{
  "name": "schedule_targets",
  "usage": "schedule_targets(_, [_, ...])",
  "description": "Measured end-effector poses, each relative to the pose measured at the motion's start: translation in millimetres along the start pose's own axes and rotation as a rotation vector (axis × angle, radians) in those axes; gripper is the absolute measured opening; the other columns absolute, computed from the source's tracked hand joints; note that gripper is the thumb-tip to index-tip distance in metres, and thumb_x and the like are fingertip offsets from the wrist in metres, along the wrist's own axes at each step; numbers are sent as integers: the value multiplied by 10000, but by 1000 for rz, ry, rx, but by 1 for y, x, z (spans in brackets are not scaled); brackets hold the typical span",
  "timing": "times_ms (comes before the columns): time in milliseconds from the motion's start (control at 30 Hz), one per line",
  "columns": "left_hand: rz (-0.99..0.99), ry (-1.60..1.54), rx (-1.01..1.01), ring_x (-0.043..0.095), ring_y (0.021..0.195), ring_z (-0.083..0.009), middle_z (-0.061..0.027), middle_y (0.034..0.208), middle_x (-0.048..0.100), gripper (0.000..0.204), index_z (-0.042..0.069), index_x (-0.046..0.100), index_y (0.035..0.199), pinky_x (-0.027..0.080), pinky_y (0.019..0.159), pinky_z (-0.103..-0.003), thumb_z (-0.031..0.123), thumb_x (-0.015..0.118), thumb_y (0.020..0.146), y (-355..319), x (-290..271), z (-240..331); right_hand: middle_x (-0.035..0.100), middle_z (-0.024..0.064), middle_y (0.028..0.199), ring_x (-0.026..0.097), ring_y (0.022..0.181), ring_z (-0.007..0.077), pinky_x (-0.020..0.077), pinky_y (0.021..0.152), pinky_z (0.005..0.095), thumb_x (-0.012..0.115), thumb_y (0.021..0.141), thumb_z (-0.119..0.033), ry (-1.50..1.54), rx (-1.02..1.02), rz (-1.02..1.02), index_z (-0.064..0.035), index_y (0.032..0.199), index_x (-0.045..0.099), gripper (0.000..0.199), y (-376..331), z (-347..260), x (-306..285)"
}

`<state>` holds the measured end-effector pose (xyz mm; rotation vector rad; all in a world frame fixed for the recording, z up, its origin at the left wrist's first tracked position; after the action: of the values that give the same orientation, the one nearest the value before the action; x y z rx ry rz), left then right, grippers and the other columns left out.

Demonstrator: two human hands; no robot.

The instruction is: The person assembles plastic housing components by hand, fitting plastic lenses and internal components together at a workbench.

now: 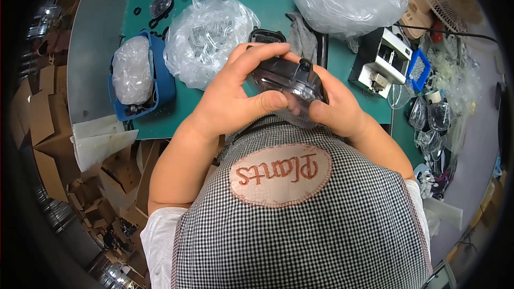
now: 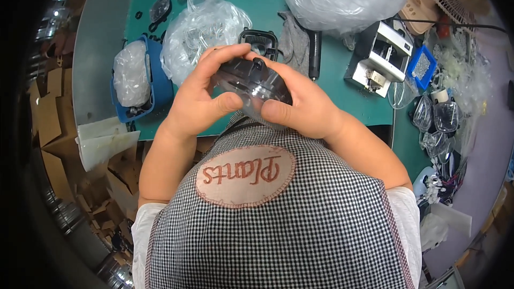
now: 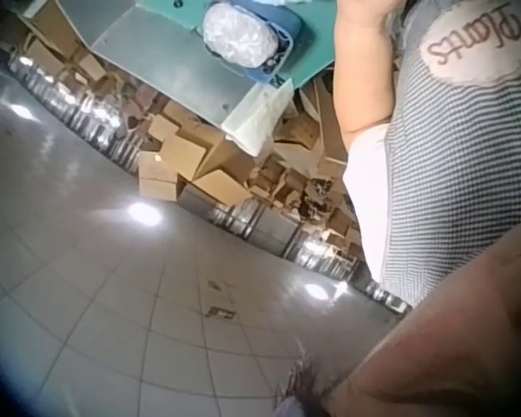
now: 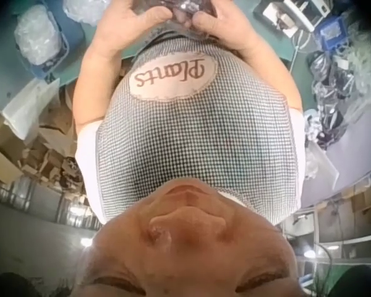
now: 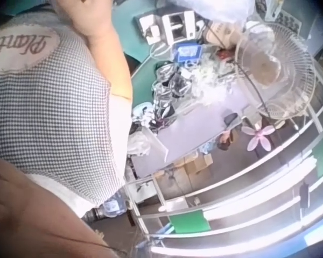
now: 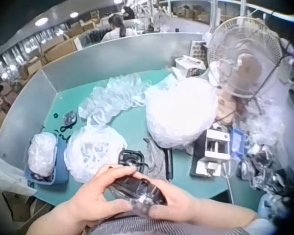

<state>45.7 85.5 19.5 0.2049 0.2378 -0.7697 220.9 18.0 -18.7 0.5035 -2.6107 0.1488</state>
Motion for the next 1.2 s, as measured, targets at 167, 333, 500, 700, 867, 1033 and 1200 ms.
schedule_targets(167, [-13,-5,-47,500,1142,-216,-92,1201,514,627,58,593,1252,392,1014,-350,403,786,765,-6,1,-1,556,59,1132,524,968,109,439,861,253,693,853,-435,58,36,-64,36,1455,303,859,0,3,1])
schedule_targets(333, [84,-90,-116,507,1107,-195,-76,1167,517,511,60,616,1196,401,992,-335,291,794,777,-15,9,-4,571,17,906,523,805,87,445,737,220,683,856,-429,86,24,-39,28,1441,334,820,1,2,4])
schedule_targets(500, [165,-120,-161,520,1109,-187,-69,1183,519,454,55,610,1181,414,978,-335,274,767,816,-25,18,-9,581,40,844,541,735,101,472,672,232,630,908,-358,47,-4,29,28,1390,418,653,-1,2,4])
schedule_targets(700, [89,-43,-294,526,1137,-202,-106,1210,548,545,43,567,1206,425,965,-345,367,760,813,-21,12,1,603,43,832,568,721,107,493,647,251,579,950,-306,42,169,45,12,1407,403,585,-5,-3,0])
schedule_targets(867, [-86,636,51,562,1086,-200,-131,1145,589,705,21,508,1243,442,927,-321,472,772,769,-10,4,21,601,80,1007,582,875,144,485,783,279,593,936,-329,-182,92,-26,3,1444,359,650,1,-16,4])
schedule_targets(1033, [14,103,-49,639,837,-267,-118,930,632,676,9,526,1105,506,767,-344,501,787,722,-20,17,2,578,127,1250,554,1132,214,419,995,333,643,890,-384,-369,153,-63,5,1439,369,727,5,-33,5])
schedule_targets(1200, [298,-368,-106,597,891,-161,-94,996,602,761,-25,460,1144,492,784,-292,557,755,752,-36,27,-13,603,108,1189,578,1082,167,492,907,299,718,860,-289,61,140,-51,24,1381,428,674,-14,-18,-9])
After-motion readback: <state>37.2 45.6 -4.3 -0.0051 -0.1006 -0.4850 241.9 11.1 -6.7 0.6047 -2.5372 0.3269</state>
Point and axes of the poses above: each hand's wrist, its own y-axis towards the middle knuckle, its own x-axis out of the palm, z = x × y, the point moved 3 cm from there along y, towards the middle knuckle
